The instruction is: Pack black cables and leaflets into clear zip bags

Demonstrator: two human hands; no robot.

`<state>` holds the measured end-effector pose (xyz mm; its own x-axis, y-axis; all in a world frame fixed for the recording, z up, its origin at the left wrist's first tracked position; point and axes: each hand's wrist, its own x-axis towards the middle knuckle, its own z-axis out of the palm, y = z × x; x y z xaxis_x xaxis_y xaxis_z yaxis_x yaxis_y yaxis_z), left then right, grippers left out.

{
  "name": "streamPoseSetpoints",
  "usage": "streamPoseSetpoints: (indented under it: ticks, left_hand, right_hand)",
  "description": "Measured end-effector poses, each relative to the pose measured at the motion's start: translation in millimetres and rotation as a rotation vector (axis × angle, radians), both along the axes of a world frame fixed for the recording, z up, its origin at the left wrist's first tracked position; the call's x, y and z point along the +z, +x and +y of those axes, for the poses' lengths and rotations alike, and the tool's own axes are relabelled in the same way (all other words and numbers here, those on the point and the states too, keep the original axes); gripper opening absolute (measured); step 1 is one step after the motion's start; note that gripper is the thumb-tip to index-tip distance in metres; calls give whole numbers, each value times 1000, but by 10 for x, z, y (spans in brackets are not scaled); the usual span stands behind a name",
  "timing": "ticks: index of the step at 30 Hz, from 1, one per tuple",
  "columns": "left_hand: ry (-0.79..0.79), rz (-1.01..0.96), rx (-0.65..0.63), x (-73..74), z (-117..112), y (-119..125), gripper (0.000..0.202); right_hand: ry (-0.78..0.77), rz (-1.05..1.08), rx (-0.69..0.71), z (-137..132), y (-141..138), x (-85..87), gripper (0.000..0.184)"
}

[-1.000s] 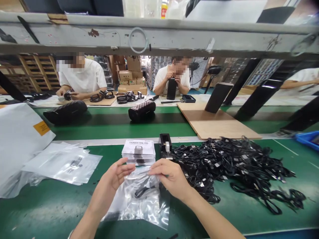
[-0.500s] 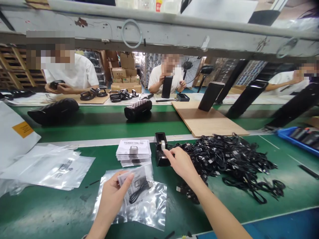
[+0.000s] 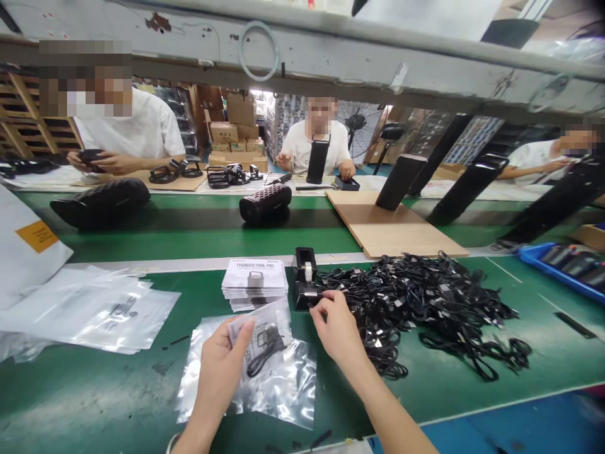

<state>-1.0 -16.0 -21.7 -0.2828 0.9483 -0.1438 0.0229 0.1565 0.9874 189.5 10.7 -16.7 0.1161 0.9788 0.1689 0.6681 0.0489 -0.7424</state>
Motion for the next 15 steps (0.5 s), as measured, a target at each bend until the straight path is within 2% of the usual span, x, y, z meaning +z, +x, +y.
streamPoseSetpoints:
  ticks: [2,4,7,10,12,15]
  left_hand:
    - [23,25,10,15,-6,16,37]
    - [47,57,14,42,-22,36,36]
    - [72,101,6,90,-67,71,33]
    - [63,86,12,104,-119,95,32]
    - [48,21,29,79,-146,97,31]
    - [37,-111,33,18,-190,46,33]
  right_hand:
    - [68,-93,-2,-113,-80,122,17]
    - [98,17,86,-227,-205,232,17]
    - [-45,288,288,-313,-433,257,21]
    - [-194,379,299,-263,-607,144,24]
    - [-250,350,282,-211,-663,89,26]
    - [-267,132,256,-198,-693,93,36]
